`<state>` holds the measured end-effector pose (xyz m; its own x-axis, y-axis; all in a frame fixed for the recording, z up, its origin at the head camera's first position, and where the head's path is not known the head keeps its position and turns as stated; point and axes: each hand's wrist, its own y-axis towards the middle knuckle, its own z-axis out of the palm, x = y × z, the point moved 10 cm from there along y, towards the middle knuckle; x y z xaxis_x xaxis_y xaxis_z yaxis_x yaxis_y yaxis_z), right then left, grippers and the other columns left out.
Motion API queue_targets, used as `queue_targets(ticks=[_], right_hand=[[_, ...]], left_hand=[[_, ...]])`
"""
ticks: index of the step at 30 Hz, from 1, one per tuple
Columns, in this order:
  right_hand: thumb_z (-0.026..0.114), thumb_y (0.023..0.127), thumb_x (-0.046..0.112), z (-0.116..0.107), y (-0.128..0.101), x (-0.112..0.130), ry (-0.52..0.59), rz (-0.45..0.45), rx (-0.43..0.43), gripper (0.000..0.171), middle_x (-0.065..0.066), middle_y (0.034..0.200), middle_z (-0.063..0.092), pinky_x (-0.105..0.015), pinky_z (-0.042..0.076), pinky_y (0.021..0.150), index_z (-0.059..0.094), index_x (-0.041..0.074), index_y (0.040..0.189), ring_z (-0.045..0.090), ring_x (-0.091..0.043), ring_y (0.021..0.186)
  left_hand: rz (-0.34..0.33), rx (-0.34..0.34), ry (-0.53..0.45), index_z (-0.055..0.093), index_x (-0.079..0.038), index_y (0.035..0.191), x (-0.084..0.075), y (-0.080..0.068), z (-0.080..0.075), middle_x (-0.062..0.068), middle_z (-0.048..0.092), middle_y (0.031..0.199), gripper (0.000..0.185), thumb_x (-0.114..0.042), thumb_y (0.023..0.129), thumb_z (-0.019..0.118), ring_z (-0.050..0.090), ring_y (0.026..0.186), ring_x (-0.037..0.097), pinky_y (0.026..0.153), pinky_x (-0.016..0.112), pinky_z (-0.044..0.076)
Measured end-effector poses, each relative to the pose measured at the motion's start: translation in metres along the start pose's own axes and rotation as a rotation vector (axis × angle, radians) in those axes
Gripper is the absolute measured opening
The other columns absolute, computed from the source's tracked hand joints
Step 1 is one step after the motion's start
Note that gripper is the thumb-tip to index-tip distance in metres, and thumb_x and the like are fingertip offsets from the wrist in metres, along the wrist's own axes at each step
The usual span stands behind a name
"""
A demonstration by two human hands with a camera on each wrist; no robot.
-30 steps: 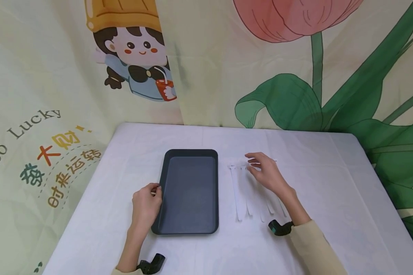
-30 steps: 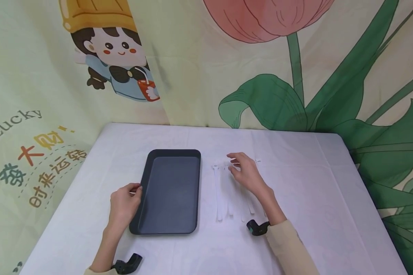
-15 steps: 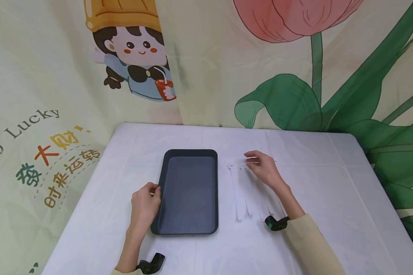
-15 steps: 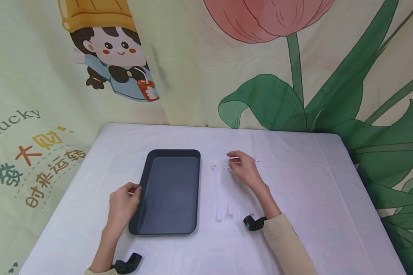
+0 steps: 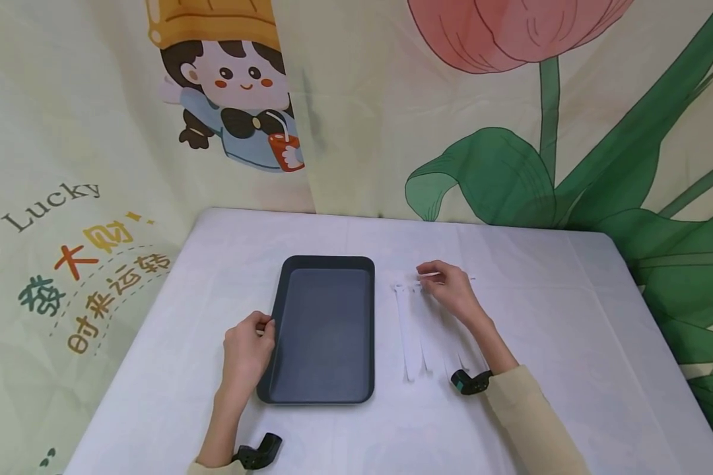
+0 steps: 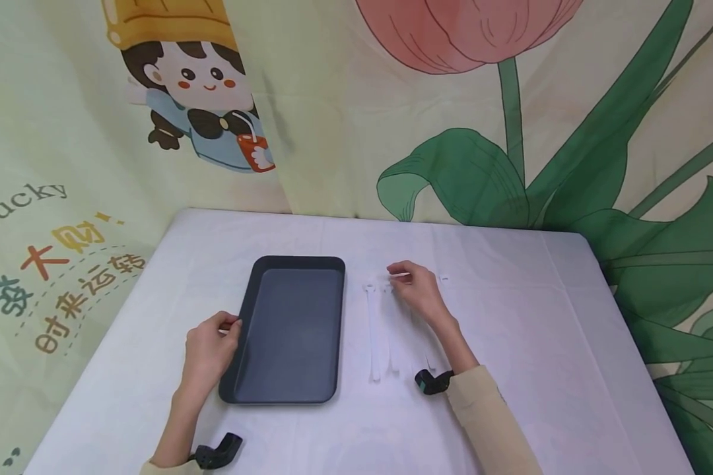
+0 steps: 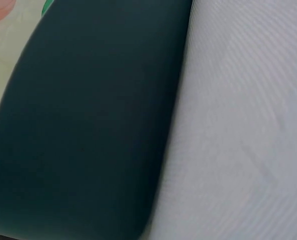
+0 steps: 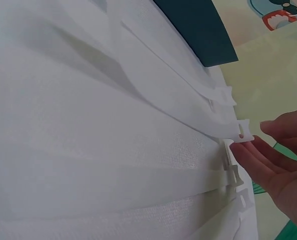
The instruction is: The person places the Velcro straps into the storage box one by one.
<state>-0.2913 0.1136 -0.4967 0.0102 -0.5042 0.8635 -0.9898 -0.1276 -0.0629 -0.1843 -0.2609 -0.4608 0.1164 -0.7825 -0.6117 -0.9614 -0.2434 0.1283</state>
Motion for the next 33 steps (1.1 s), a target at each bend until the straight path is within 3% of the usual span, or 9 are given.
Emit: queue_targets(ticks=[8,16,33], right_hand=[[0.066,0.098,0.007,0.002,-0.003,-0.002,0.006,0.012,0.007,0.027,-0.014,0.120,0.073,-0.040,0.058,0.091,0.070,0.004,0.125,0.070,-0.029,0.106],[0.065,0.097,0.002,0.005,-0.005,-0.007,0.106,0.038,0.039,0.025,-0.015,0.112,0.074,-0.032,0.060,0.084,0.071,0.002,0.121,0.073,-0.024,0.096],[0.063,0.100,0.005,0.008,-0.009,-0.015,0.156,0.092,0.056,0.019,-0.017,0.112,0.073,-0.033,0.061,0.080,0.072,0.002,0.116,0.074,-0.022,0.088]], left_hand=[[-0.004,0.006,0.000,0.072,0.007,0.100,-0.002,-0.001,0.001,0.020,0.076,0.089,0.014,-0.003,0.096,0.062,0.073,0.075,0.033,0.069,0.046,0.056],[-0.011,0.011,-0.001,0.072,0.007,0.100,-0.003,0.001,0.000,0.021,0.075,0.089,0.015,-0.003,0.096,0.061,0.073,0.076,0.033,0.065,0.041,0.054],[-0.009,0.010,-0.006,0.072,0.006,0.098,-0.002,0.001,0.002,0.021,0.075,0.088,0.014,-0.003,0.096,0.062,0.073,0.074,0.033,0.062,0.037,0.053]])
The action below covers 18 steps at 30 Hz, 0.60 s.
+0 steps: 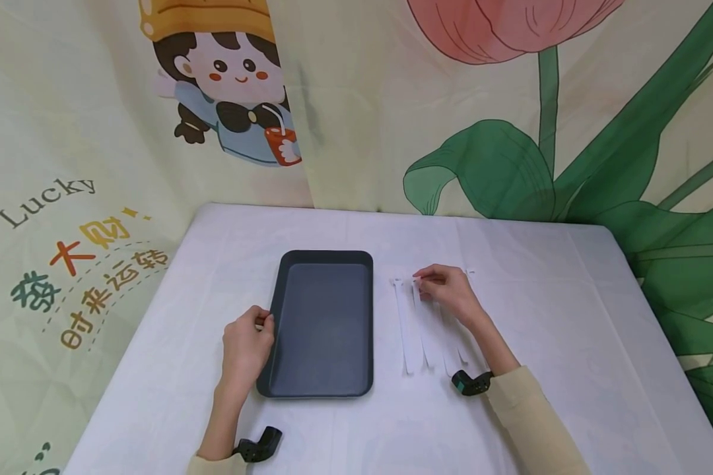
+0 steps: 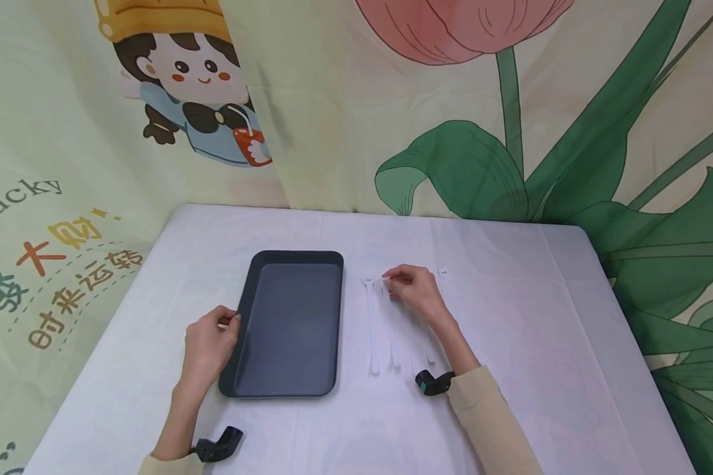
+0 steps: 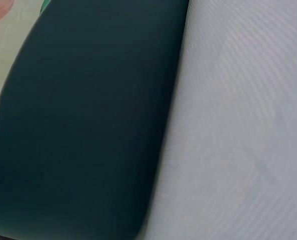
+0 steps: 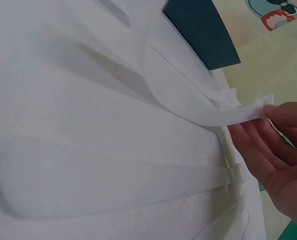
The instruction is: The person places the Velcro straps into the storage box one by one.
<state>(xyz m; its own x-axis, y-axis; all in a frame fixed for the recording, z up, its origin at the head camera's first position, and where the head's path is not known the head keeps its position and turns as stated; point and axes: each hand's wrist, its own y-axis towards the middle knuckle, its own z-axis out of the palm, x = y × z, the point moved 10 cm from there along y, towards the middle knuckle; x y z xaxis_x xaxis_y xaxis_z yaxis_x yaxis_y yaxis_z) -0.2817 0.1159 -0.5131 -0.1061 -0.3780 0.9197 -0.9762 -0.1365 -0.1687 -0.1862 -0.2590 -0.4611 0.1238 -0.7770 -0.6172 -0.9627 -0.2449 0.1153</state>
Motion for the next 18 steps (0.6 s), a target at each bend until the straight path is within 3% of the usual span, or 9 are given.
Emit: queue_targets(ticks=[11,18], right_hand=[[0.063,0.100,0.007,-0.007,-0.004,0.011,0.047,-0.004,0.012,0.022,-0.019,0.109,0.072,-0.040,0.062,0.080,0.071,0.000,0.119,0.071,-0.028,0.089],[0.064,0.101,0.010,-0.009,-0.005,0.019,0.055,-0.029,0.029,0.025,-0.019,0.109,0.071,-0.036,0.062,0.078,0.070,-0.001,0.123,0.070,-0.027,0.088]], left_hand=[[0.024,-0.009,0.002,0.071,0.006,0.097,-0.002,0.001,0.000,0.021,0.075,0.087,0.013,-0.002,0.095,0.061,0.072,0.072,0.033,0.063,0.040,0.053],[0.031,-0.012,-0.002,0.070,0.006,0.093,-0.005,0.001,0.000,0.021,0.075,0.084,0.012,-0.001,0.094,0.060,0.072,0.071,0.033,0.063,0.040,0.053]])
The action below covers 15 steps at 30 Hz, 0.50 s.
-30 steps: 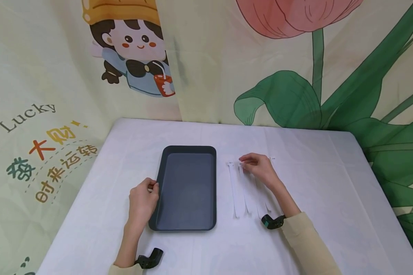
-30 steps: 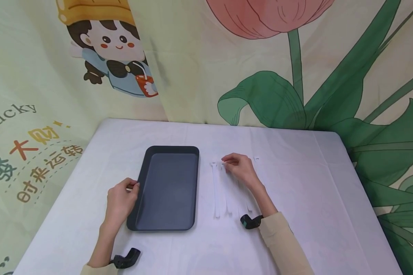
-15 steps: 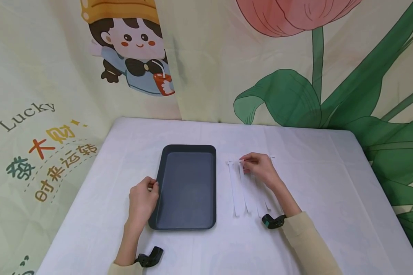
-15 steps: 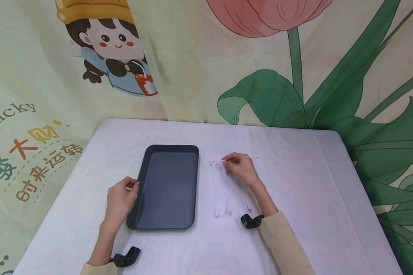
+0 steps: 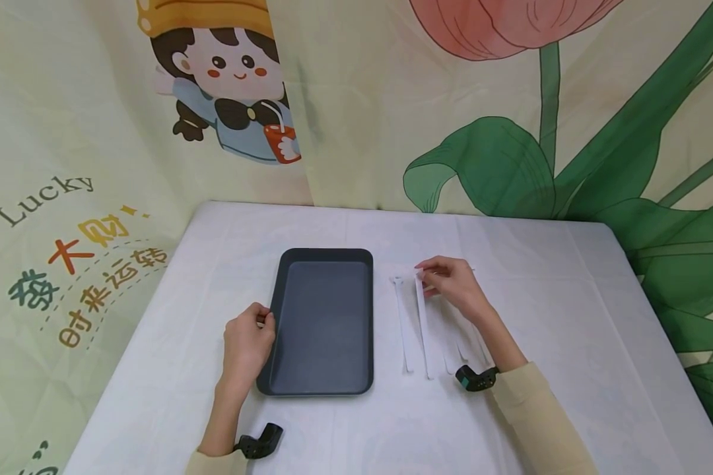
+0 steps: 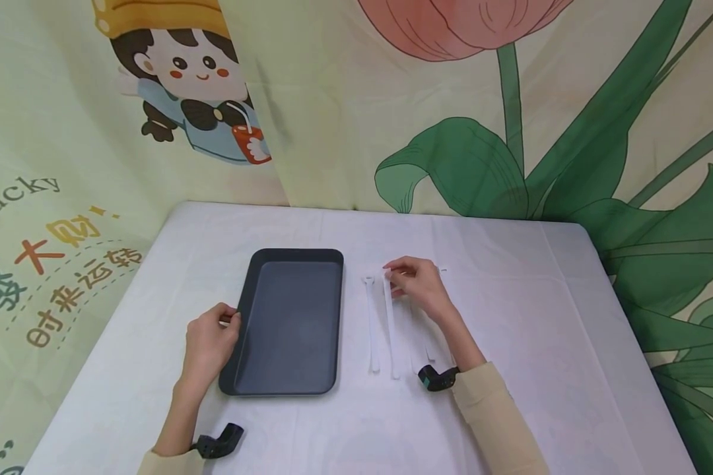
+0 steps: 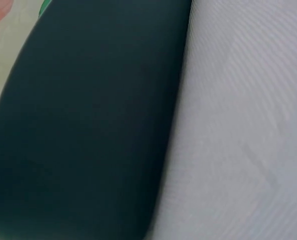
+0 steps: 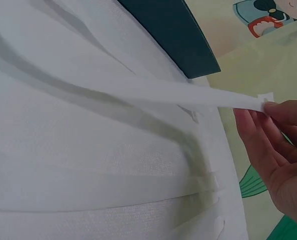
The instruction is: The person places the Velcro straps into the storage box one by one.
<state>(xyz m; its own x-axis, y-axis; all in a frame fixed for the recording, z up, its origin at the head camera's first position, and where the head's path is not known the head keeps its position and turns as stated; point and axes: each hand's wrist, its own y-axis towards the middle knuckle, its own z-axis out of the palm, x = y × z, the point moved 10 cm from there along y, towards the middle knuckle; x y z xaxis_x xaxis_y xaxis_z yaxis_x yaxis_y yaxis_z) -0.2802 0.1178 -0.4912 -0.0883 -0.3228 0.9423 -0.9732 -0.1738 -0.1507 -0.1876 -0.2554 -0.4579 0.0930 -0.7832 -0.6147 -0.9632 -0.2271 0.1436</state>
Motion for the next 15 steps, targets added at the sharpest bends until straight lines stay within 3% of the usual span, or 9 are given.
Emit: queue_targets(ticks=[15], right_hand=[[0.065,0.101,0.012,0.008,-0.001,0.024,0.062,-0.043,0.002,0.025,-0.020,0.108,0.072,-0.035,0.062,0.071,0.069,0.000,0.122,0.070,-0.026,0.086]], left_hand=[[-0.023,0.013,-0.004,0.071,0.006,0.095,0.003,0.001,0.001,0.021,0.075,0.086,0.013,-0.001,0.094,0.060,0.072,0.073,0.033,0.065,0.043,0.055]])
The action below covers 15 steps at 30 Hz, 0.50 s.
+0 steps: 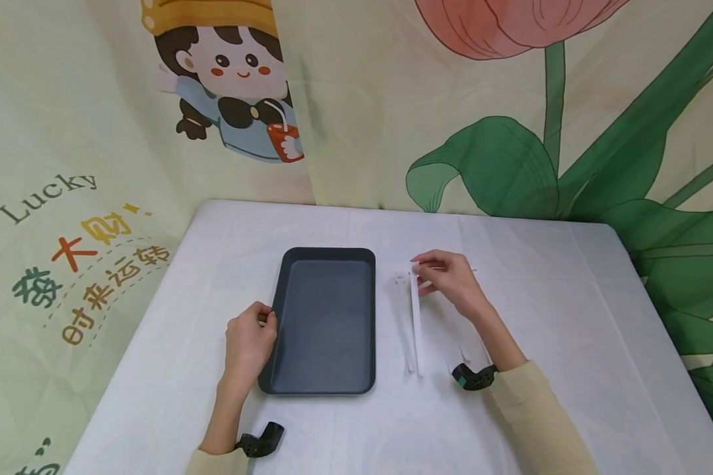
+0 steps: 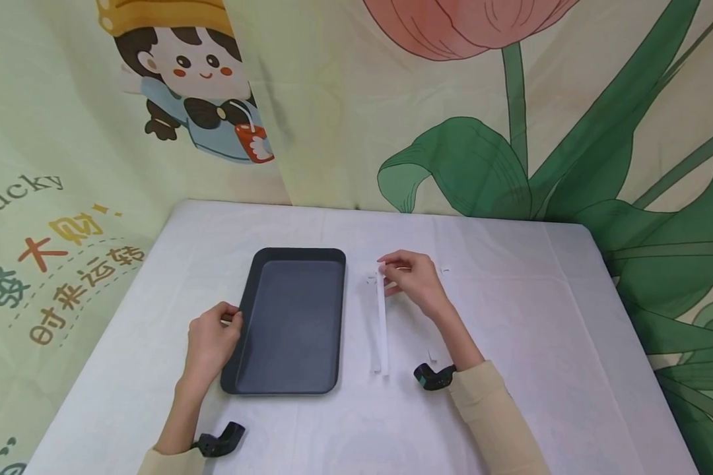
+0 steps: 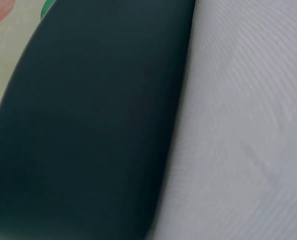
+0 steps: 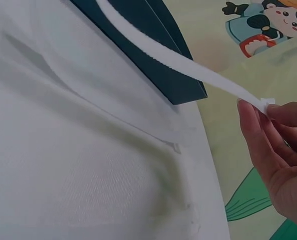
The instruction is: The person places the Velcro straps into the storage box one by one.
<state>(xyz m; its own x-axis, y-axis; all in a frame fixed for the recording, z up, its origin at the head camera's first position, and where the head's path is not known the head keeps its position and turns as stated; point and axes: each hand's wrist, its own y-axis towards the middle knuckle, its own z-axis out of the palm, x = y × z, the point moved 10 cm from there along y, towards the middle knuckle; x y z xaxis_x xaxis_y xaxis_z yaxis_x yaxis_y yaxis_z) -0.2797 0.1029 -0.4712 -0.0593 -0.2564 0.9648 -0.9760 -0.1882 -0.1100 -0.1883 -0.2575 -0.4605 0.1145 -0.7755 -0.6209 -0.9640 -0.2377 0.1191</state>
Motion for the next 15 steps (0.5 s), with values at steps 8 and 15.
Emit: queue_targets(ticks=[8,15], right_hand=[[0.067,0.099,0.012,0.014,0.004,0.017,0.051,-0.036,0.026,0.028,-0.021,0.106,0.072,-0.041,0.063,0.072,0.069,-0.004,0.122,0.071,-0.026,0.083],[0.067,0.098,0.009,0.029,0.009,0.023,0.095,-0.050,0.041,0.026,-0.021,0.102,0.073,-0.039,0.063,0.069,0.070,-0.005,0.119,0.069,-0.026,0.081]], left_hand=[[-0.010,-0.001,-0.008,0.071,0.006,0.095,0.004,0.001,0.000,0.021,0.075,0.086,0.012,-0.002,0.094,0.062,0.073,0.074,0.033,0.064,0.041,0.055],[-0.028,0.000,-0.009,0.071,0.003,0.092,0.007,0.001,0.000,0.018,0.075,0.085,0.012,-0.004,0.094,0.062,0.073,0.072,0.030,0.062,0.038,0.053]])
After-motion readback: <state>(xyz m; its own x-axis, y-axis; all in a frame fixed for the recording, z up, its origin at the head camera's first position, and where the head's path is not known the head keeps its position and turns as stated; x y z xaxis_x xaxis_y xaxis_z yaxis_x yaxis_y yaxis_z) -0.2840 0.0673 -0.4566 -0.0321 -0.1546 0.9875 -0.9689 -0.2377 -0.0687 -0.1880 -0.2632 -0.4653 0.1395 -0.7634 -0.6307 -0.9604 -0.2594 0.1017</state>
